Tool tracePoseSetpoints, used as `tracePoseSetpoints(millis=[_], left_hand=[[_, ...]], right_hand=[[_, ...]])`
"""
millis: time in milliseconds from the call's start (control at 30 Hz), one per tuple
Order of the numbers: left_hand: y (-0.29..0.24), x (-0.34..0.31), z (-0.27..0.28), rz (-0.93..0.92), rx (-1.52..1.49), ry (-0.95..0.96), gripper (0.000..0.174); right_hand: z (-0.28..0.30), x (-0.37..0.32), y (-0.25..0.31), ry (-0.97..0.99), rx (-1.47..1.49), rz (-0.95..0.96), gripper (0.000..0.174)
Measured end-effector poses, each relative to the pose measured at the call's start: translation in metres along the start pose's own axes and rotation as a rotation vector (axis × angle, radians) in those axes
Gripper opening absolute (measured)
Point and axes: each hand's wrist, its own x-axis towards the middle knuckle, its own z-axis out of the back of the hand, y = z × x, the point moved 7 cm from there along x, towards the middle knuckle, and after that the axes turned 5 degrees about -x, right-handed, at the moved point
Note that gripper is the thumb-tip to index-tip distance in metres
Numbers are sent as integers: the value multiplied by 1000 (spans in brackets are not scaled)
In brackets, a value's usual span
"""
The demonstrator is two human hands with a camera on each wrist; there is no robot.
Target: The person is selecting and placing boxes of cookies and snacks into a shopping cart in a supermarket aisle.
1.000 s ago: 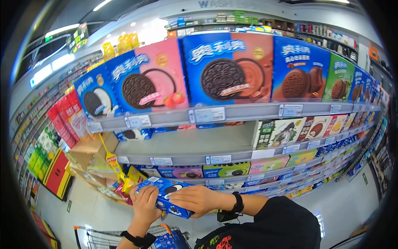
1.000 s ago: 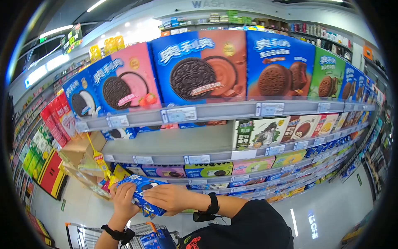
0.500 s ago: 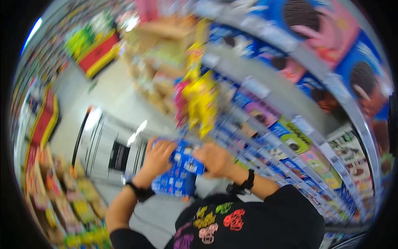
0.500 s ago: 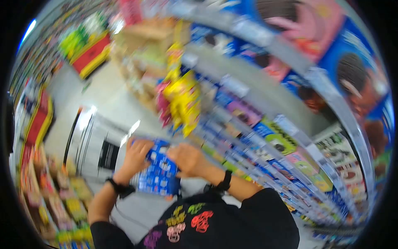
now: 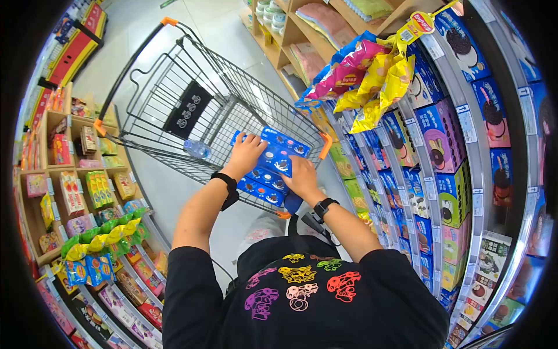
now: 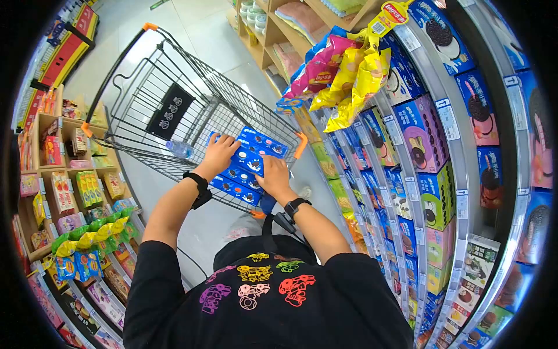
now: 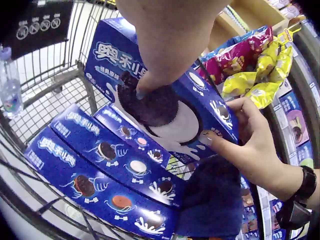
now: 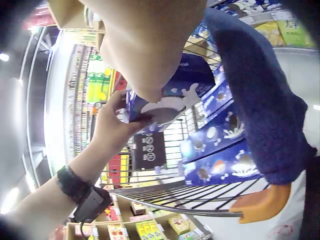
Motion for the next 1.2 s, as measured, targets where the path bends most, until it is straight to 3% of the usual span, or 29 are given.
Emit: tracePoseSetpoints(millis=[233, 367, 567, 833, 967, 1200], left_hand=[[4, -26, -70, 155, -139, 184, 56], [11, -35, -95, 207, -153, 208, 61], [-1, -43, -89, 275, -224, 261, 77], [-15, -38, -94, 367, -239, 390, 88], [-16, -33, -90, 411, -314, 440, 86], [-11, -23, -113, 339, -39, 605, 80]], right_hand=[[-31, -14, -13, 287, -215, 35, 59], [-34, -11, -13, 311, -292, -12, 54], [-38, -11, -15, 302, -348, 15, 55], [-62, -19, -28, 328, -330, -38, 25], [-66, -21, -30, 354, -317, -28, 26], [-49, -25, -22, 240, -198, 28, 26]])
